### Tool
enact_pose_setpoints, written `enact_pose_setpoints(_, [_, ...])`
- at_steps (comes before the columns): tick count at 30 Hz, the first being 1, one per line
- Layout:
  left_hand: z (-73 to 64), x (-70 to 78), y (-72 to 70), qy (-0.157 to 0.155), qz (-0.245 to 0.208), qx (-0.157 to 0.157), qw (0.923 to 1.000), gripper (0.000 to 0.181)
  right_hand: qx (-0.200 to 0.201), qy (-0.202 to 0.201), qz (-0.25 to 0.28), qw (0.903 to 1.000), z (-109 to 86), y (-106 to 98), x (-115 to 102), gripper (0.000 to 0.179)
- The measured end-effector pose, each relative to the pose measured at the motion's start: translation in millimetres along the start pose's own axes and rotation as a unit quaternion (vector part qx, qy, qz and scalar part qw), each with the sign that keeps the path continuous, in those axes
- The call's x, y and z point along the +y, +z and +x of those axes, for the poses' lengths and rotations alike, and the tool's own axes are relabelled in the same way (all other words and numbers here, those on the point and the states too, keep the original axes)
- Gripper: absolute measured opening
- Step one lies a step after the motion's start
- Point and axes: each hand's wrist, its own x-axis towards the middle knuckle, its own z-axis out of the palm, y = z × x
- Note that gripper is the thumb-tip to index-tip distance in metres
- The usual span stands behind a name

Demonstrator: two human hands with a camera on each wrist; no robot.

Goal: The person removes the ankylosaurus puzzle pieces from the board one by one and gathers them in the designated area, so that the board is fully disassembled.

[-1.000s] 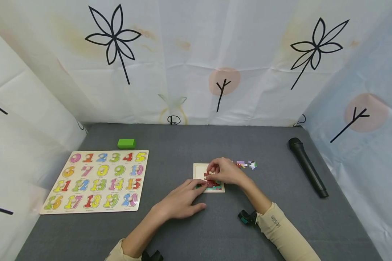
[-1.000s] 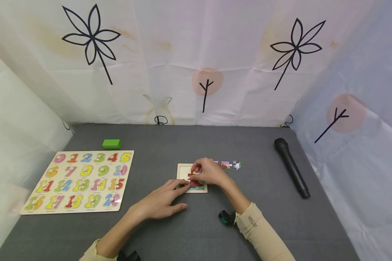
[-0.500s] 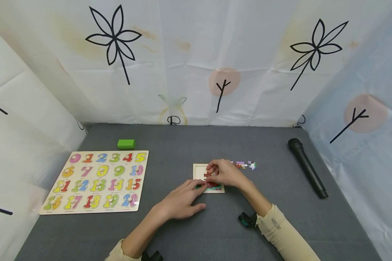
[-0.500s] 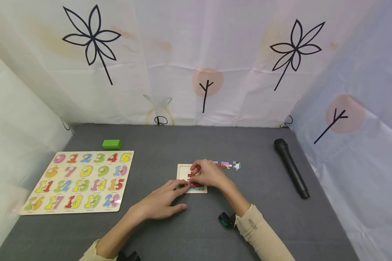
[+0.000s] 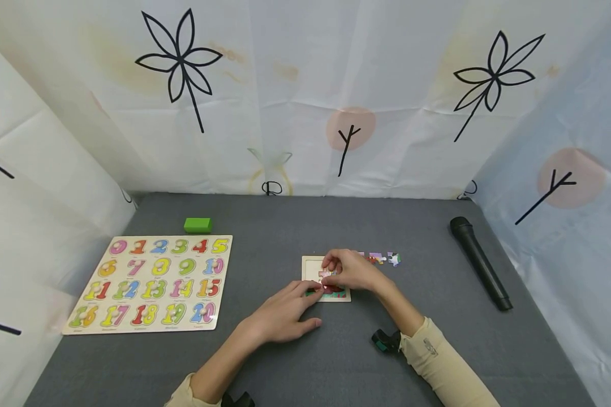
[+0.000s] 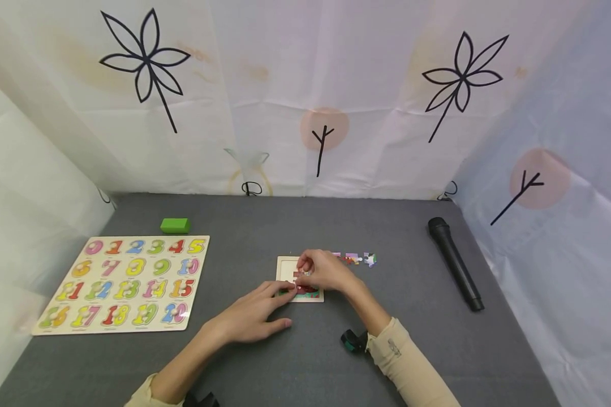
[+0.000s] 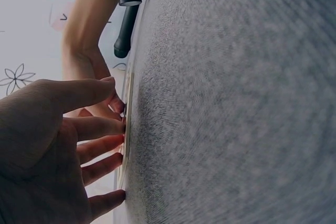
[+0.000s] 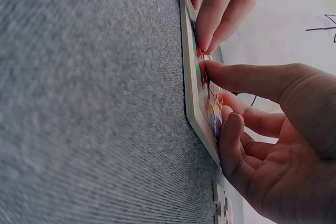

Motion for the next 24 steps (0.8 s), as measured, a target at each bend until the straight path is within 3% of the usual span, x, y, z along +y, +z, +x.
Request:
enact_pose_setpoints(7, [-0.8,1.1,-0.9,-0.005,-0.004,-0.006,1.0000,0.062,0.002,-0.003,0.001,1.0000,-2.2,0,-1,0.024])
enact_pose_setpoints(24, [0.9,1.5,-1.8,-0.001,-0.002,-0.004,1.0000,0.062,0.012,-0.040,0.132,0.9904,-13.9,-6,17,0.023])
